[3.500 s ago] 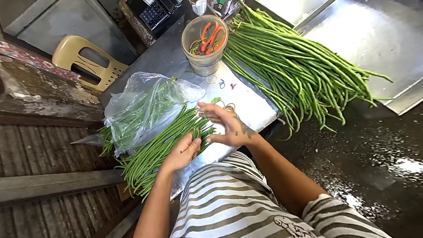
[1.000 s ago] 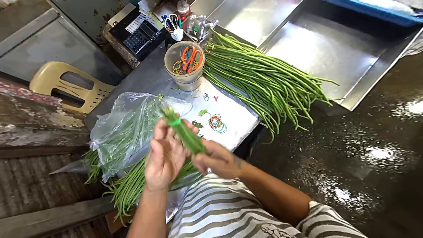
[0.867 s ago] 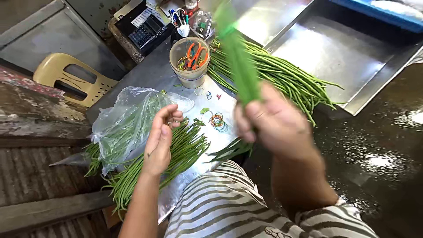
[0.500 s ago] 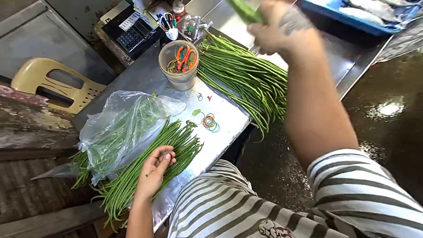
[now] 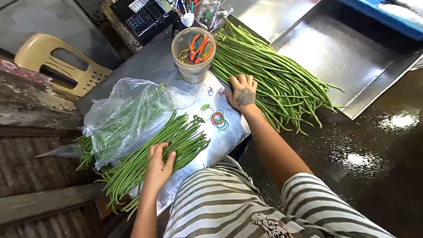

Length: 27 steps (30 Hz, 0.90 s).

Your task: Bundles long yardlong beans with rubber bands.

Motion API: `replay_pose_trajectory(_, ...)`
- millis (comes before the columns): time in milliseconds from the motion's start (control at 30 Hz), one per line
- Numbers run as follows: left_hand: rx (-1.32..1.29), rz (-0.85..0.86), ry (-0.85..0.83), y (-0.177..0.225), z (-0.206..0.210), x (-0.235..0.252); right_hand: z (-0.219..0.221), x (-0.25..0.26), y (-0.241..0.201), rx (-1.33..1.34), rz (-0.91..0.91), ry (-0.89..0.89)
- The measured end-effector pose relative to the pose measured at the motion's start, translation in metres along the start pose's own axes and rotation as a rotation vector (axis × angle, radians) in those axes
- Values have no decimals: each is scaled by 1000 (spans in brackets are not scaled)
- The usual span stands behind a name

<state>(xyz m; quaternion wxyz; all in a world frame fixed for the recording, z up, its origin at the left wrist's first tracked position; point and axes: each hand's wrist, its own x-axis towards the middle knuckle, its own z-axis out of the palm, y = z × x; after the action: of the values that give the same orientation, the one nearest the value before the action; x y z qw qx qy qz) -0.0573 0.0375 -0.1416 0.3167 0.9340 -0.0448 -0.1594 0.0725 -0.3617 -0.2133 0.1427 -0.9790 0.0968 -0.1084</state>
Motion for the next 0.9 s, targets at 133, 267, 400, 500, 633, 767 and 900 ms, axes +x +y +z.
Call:
replay_pose_trajectory(133, 147, 58, -92, 11, 23, 10, 11, -32, 19, -107, 37, 14)
replay_pose_trajectory(267, 247, 60, -171, 31, 28, 26, -2, -38, 23, -132, 100, 24)
replay_pose_trajectory(400, 309, 63, -178, 42, 19, 36, -20, -46, 20, -131, 62, 202)
replay_pose_trajectory(500, 418, -14, -110, 37, 21, 38, -16, -60, 25, -128, 107, 155)
replay_pose_trajectory(633, 559, -145, 10, 10, 40, 51, -16, -85, 9, -37, 52, 153)
replay_pose_trajectory(767, 636, -107, -20, 9, 48, 60, -1, -121, -30, 177, -70, 35)
replay_pose_trajectory(900, 628, -94, -121, 7, 43, 64, 24, -147, -55, 374, -109, 106)
